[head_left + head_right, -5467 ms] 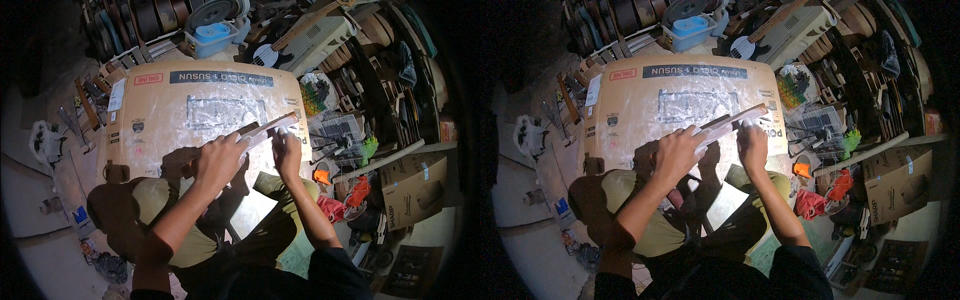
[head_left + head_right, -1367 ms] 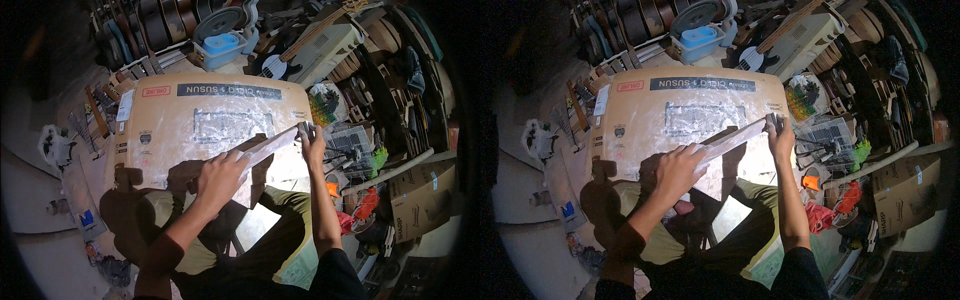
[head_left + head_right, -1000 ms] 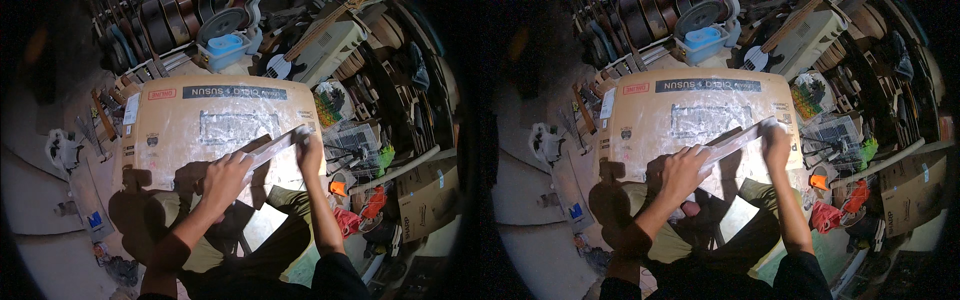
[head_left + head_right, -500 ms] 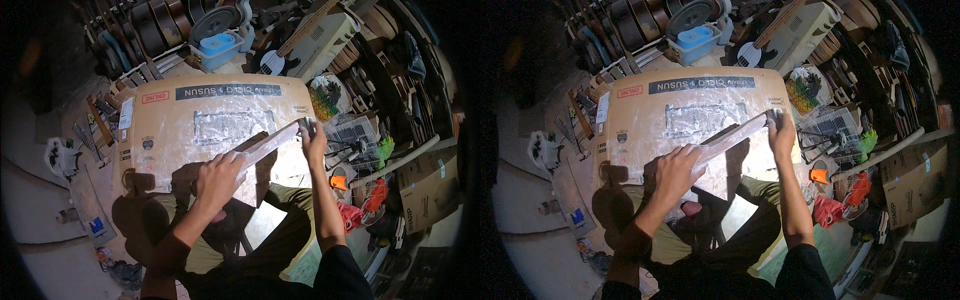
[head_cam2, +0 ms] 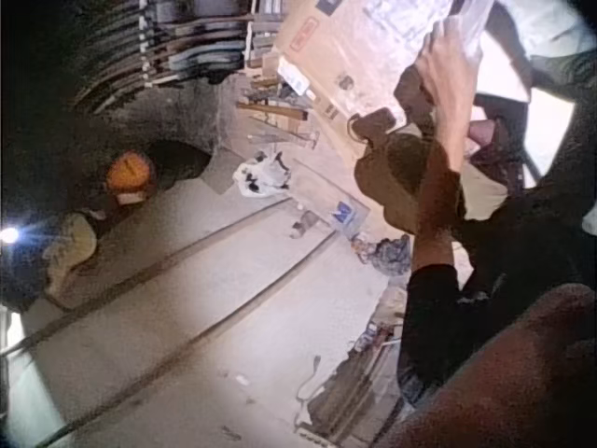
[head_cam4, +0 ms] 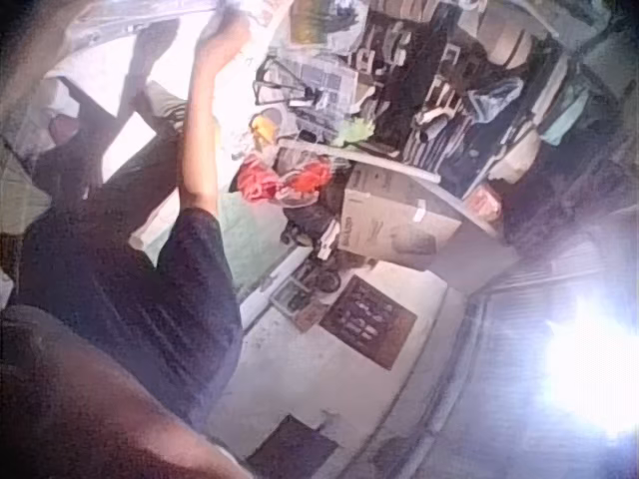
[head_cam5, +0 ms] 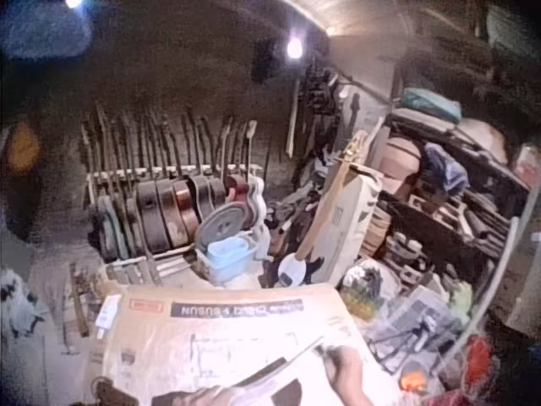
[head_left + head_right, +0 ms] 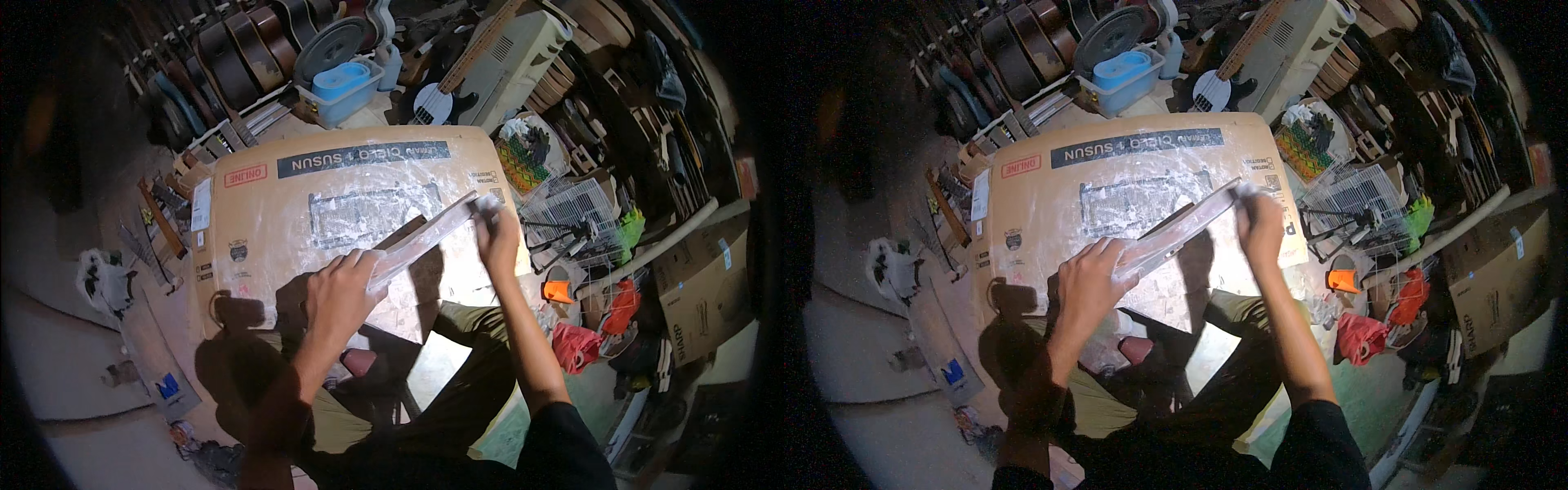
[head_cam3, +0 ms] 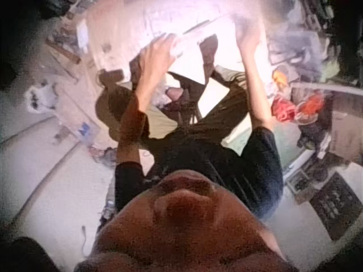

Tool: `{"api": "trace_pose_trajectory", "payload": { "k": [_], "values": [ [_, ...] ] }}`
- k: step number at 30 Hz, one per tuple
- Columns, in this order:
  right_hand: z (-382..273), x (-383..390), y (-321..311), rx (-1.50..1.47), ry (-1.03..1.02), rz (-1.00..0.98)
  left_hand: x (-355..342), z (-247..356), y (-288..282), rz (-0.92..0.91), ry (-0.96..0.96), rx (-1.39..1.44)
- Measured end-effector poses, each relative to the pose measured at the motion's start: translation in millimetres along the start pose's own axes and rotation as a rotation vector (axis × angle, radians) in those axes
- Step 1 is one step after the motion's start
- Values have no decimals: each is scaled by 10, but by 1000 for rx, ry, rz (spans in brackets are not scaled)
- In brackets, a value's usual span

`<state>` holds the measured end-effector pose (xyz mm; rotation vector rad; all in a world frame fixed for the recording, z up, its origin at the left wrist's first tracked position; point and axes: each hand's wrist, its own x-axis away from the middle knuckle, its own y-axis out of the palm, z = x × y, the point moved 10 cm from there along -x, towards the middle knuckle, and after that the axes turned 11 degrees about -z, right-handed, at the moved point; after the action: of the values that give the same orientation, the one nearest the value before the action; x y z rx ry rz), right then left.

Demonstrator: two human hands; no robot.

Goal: The person sands the sides and edges of a guitar body using a sanding block.

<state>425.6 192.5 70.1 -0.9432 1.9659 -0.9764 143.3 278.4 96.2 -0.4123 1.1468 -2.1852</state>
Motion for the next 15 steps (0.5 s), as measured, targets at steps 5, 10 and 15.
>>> {"api": "trace_pose_trajectory", "payload": {
  "k": [5, 10, 15],
  "values": [
    [-304, 344, 245, -4, -303, 187, -86, -107, -13, 57, -22, -20],
    [352, -72, 103, -454, 95, 329, -165, -146, -65, 48, 27, -38],
    [-380, 226, 235, -64, -279, 197, -150, -206, -68, 90, 56, -87]
  ]
}}
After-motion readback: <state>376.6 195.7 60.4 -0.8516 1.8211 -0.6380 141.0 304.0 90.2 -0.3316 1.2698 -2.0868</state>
